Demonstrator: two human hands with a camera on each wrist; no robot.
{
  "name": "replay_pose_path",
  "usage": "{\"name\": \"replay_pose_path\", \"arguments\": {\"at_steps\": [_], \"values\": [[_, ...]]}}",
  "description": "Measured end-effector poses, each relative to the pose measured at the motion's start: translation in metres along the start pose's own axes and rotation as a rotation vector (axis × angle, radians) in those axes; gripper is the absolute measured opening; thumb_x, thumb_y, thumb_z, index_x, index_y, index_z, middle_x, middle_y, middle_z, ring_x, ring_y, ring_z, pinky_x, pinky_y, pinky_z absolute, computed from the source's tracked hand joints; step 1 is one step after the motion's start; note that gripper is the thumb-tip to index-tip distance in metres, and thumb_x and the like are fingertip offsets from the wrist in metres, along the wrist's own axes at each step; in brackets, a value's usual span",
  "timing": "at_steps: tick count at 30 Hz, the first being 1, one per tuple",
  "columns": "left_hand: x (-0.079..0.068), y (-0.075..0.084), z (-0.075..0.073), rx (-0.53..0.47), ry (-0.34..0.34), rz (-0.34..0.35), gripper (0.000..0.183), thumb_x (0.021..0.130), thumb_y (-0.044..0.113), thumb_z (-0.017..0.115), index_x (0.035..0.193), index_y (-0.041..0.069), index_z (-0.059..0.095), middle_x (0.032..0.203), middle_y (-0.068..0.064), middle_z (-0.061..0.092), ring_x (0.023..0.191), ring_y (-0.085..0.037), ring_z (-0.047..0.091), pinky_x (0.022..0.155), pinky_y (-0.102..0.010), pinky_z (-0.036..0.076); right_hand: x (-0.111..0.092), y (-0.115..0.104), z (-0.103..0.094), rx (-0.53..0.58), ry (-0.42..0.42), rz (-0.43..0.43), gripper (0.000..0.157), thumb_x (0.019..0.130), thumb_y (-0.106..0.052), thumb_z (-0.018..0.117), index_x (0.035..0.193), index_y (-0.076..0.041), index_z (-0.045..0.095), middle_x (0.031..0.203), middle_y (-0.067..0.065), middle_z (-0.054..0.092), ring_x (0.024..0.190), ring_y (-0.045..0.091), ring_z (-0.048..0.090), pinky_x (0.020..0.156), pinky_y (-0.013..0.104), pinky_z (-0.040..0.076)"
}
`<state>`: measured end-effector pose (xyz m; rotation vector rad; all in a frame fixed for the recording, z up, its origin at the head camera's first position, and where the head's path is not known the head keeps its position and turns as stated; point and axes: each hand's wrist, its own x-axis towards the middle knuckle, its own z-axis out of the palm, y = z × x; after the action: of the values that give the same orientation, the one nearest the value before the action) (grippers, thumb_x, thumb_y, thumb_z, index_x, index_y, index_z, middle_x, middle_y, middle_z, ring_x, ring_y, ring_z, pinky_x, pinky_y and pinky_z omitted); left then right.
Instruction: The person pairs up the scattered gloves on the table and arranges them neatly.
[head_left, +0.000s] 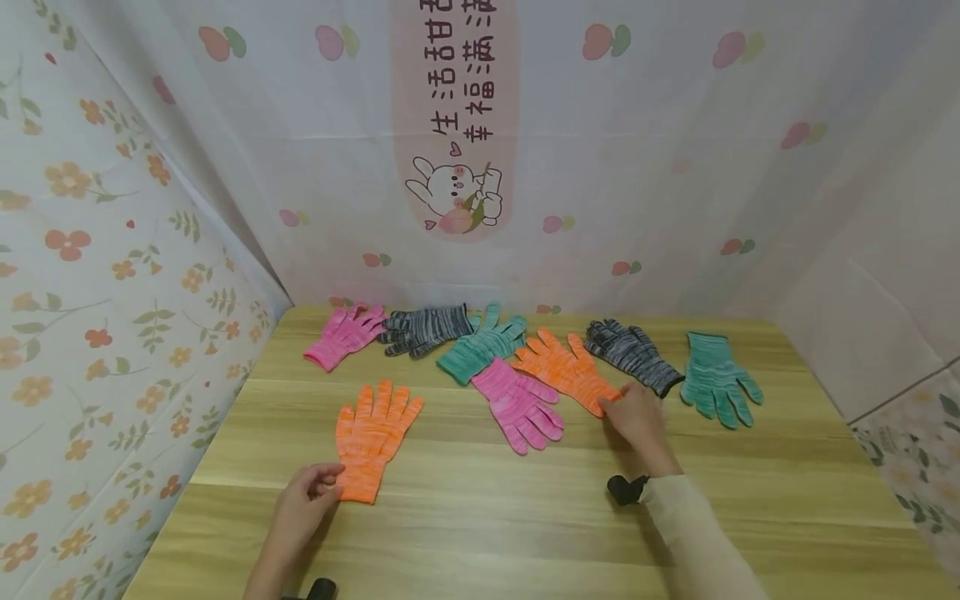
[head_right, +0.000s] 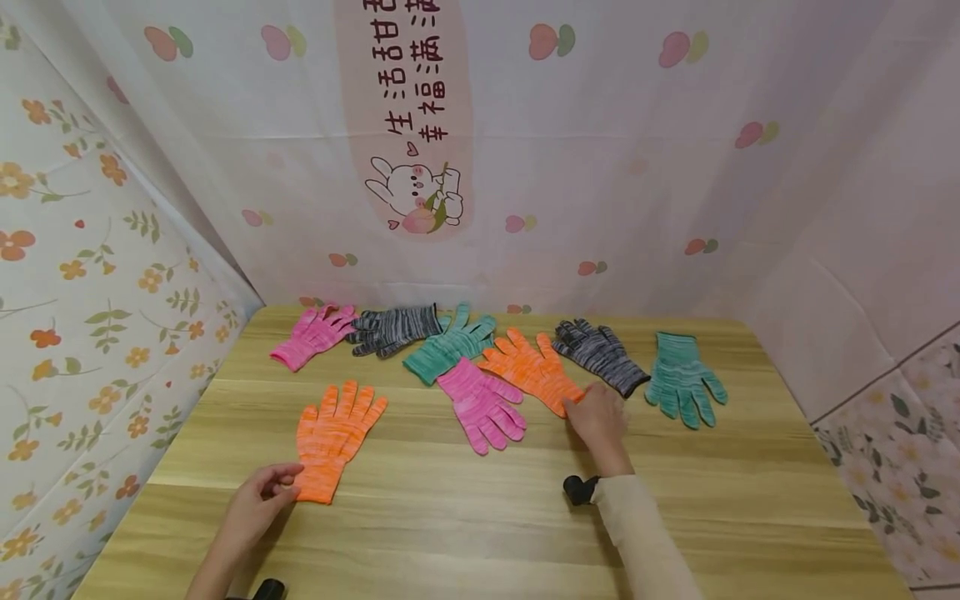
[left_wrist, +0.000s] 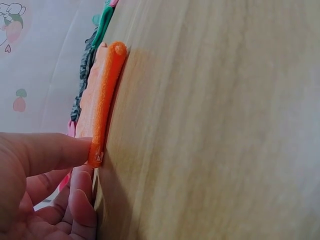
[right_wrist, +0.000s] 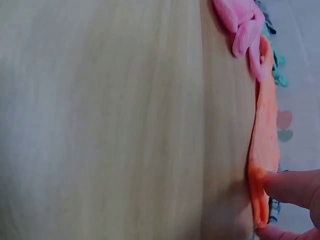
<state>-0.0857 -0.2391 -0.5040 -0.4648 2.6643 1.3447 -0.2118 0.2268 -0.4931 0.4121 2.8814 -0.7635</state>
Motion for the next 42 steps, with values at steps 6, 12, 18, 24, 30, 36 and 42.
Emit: {"name": "replay_pose_path", "arguments": {"at_steps": [6,12,18,24,30,36,42], "values": [[-0.001,-0.001,-0.001,-0.002,-0.001,-0.003,0.032,0.085,0.005,0.062,0.117,0.002,0.060,0.106,-0.011,0.055,0.082,-0.010,0.048,0.066,-0.018,0.043,0.002,0.007,-0.003,-0.031,-0.046,-0.008,0.052,0.087,-0.040,0.058,0.112,0.005,0.056,0.116,0.029,0.052,0.105,0.048,0.046,0.081,0.056,0.037],[-0.001,0.000,-0.001,0.006,-0.003,-0.010,0.031,0.086,0.006,0.062,0.117,0.002,0.060,0.106,-0.012,0.055,0.083,-0.012,0.048,0.064,-0.019,0.042,0.004,0.007,-0.006,-0.035,-0.051,-0.051,0.032,0.086,-0.036,0.060,0.081,-0.005,0.058,0.084,0.013,0.059,0.082,0.032,0.053,0.073,0.049,0.036],[-0.001,0.000,-0.002,-0.005,-0.003,-0.002,0.033,0.086,0.006,0.061,0.118,0.002,0.058,0.107,-0.012,0.055,0.084,-0.012,0.048,0.065,-0.018,0.043,0.003,-0.001,-0.010,0.034,-0.047,-0.101,0.023,0.087,-0.026,0.057,0.081,-0.005,0.050,0.070,0.007,0.051,0.065,0.022,0.047,0.066,0.039,0.032],[-0.001,0.001,-0.002,-0.006,0.013,0.015,0.033,0.086,0.004,0.062,0.118,0.002,0.058,0.106,-0.012,0.056,0.083,-0.011,0.048,0.065,-0.018,0.043,-0.001,-0.023,-0.028,0.188,0.098,-0.235,0.022,0.090,-0.017,0.053,0.099,0.003,0.053,0.087,0.017,0.058,0.072,0.026,0.052,0.060,0.032,0.040],[-0.001,0.003,-0.002,0.001,0.009,0.041,0.042,0.084,0.001,0.062,0.125,0.004,0.054,0.103,-0.013,0.056,0.081,-0.011,0.048,0.064,-0.018,0.043,-0.004,-0.059,-0.054,0.211,0.214,-0.384,0.025,0.093,-0.019,0.054,0.107,0.002,0.057,0.089,0.019,0.063,0.069,0.025,0.058,0.057,0.029,0.044],[0.001,0.003,-0.001,0.041,-0.006,0.078,0.047,0.085,0.001,0.062,0.131,0.006,0.053,0.101,-0.013,0.055,0.081,-0.013,0.047,0.064,-0.018,0.042,-0.017,-0.110,-0.071,0.213,0.172,-0.497,0.024,0.093,-0.016,0.056,0.111,-0.001,0.059,0.088,0.018,0.064,0.050,0.019,0.058,0.045,0.025,0.048],[0.002,0.003,0.000,0.043,-0.012,0.074,0.046,0.085,0.002,0.062,0.130,0.005,0.053,0.099,-0.012,0.053,0.080,-0.013,0.046,0.064,-0.018,0.041,-0.034,-0.164,-0.067,0.246,0.050,-0.585,0.024,0.091,-0.017,0.059,0.111,-0.003,0.061,0.091,0.017,0.066,0.051,0.022,0.060,0.045,0.024,0.049]]}}
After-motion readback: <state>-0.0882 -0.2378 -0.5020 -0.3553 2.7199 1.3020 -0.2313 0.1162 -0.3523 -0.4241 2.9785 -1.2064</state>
